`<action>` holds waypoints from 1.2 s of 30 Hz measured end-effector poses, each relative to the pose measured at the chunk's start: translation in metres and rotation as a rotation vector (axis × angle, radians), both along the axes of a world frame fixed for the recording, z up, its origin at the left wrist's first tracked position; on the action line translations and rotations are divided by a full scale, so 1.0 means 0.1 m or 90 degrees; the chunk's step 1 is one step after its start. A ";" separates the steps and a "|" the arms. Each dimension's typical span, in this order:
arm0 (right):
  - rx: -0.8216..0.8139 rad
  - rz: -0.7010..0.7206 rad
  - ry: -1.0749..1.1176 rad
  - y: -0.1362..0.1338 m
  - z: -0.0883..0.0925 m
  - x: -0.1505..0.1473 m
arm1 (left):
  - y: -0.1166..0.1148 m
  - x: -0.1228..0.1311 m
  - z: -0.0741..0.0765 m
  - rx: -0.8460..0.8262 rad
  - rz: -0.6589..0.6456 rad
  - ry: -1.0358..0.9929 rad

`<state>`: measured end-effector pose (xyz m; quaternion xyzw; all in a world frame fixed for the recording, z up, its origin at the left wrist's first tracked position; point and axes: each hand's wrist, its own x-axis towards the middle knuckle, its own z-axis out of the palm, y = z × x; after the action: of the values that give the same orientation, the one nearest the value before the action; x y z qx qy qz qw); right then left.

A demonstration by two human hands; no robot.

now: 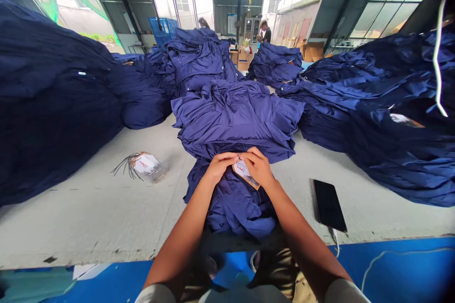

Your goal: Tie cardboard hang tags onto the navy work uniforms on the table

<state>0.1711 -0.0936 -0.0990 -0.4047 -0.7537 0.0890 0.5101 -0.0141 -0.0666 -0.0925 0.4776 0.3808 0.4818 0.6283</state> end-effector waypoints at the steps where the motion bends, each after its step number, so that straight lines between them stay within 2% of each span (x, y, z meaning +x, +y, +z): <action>1: -0.002 0.001 0.006 0.00 0.00 -0.01 | 0.00 0.00 0.00 0.006 0.013 -0.001; 10: -0.028 -0.010 0.055 0.01 -0.01 -0.03 | -0.11 0.07 0.01 0.156 0.085 0.086; 17: -0.060 -0.013 0.074 -0.02 0.00 -0.05 | -0.12 0.07 -0.02 0.237 0.094 0.177; 22: -0.063 -0.052 0.059 -0.05 -0.02 -0.08 | -0.11 0.09 -0.04 0.295 0.122 0.243; 27: -0.030 -0.109 0.031 -0.07 -0.05 -0.13 | -0.16 0.12 0.02 0.378 0.153 0.355; 36: -0.111 -0.076 0.107 0.00 -0.06 -0.12 | -0.18 0.12 0.03 0.388 0.108 0.382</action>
<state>0.1587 -0.0937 -0.1054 -0.4826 -0.6725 0.1574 0.5386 -0.0025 -0.0841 -0.0893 0.7273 0.4250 0.4616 0.2782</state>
